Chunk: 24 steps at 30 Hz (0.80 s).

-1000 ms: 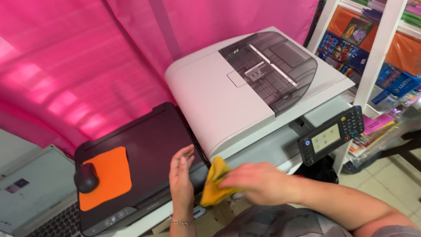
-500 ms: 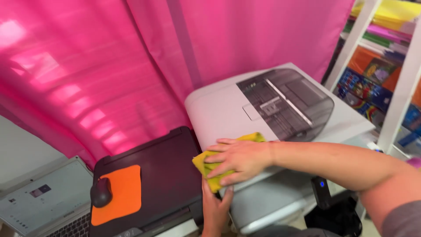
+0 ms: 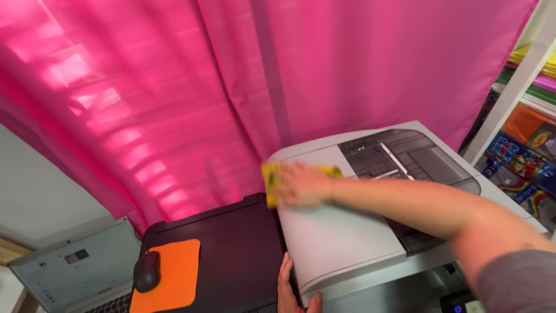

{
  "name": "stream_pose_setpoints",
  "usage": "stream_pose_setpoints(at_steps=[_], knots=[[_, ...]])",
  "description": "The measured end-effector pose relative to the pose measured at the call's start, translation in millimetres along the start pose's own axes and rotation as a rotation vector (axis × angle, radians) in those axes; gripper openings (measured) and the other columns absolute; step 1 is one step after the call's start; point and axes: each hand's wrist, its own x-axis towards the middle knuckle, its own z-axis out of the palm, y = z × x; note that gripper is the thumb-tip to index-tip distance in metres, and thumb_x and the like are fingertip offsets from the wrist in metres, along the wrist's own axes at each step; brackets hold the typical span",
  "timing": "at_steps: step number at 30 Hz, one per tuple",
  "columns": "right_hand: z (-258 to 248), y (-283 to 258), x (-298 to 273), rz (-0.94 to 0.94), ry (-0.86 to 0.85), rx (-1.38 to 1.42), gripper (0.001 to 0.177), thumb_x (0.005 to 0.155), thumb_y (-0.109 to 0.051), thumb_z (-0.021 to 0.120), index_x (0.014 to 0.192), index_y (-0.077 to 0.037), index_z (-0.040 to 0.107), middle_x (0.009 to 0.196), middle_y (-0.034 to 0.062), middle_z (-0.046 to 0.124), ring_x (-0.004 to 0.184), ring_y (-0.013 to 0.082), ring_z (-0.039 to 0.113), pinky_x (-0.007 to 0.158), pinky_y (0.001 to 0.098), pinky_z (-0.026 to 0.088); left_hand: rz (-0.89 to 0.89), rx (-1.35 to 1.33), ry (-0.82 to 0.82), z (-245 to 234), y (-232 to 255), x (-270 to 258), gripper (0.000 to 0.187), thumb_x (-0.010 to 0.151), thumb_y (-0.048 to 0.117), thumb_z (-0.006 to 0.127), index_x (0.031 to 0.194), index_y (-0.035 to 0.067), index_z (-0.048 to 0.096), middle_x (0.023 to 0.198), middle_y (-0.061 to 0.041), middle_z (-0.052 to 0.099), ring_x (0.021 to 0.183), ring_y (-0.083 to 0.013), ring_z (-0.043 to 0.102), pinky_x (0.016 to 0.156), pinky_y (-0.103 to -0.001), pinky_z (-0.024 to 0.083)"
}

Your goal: Cleaning a large office printer and scanner using a yellow cloth

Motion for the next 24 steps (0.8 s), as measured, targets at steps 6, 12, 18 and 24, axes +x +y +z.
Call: stream_pose_setpoints(at_steps=[6,12,18,24], knots=[[-19,-48,-60,-0.225,0.020,0.237,0.050,0.101,-0.055,0.040,0.143,-0.034,0.058,0.156,0.0120,0.048,0.148,0.0402,0.033,0.113,0.0681,0.022,0.356,0.317,0.260,33,-87,11,0.042,0.104,0.039,0.043,0.130,0.017,0.069,0.147,-0.011,0.062,0.129,-0.0237,0.066,0.103,-0.032,0.052],[-19,63,18,0.432,-0.175,0.271,0.070,0.097,-0.065,0.025,0.161,-0.035,0.030,0.171,0.0041,0.018,0.159,0.0301,0.011,0.125,0.0506,0.010,0.330,0.244,-0.033,17,-149,9,0.061,0.096,0.058,0.049,0.143,0.020,0.058,0.158,-0.014,0.051,0.146,-0.0318,0.051,0.112,-0.043,0.042],[21,158,-78,0.553,-0.023,0.288,0.062,0.103,-0.055,0.026,0.160,-0.032,0.032,0.168,0.0100,0.027,0.157,0.0267,0.019,0.126,0.0408,0.011,0.379,0.252,0.148,27,-116,6,0.058,0.105,0.056,0.034,0.139,0.017,0.061,0.152,-0.012,0.059,0.139,-0.0295,0.058,0.110,-0.037,0.047],[7,222,-209,0.897,-0.103,0.321,0.060,0.101,-0.053,0.035,0.158,-0.036,0.038,0.161,0.0067,0.042,0.150,0.0303,0.036,0.124,0.0434,0.024,0.379,0.210,0.231,30,-47,12,0.076,0.099,0.072,0.034,0.140,0.013,0.058,0.151,-0.016,0.058,0.138,-0.0309,0.060,0.110,-0.041,0.047]])
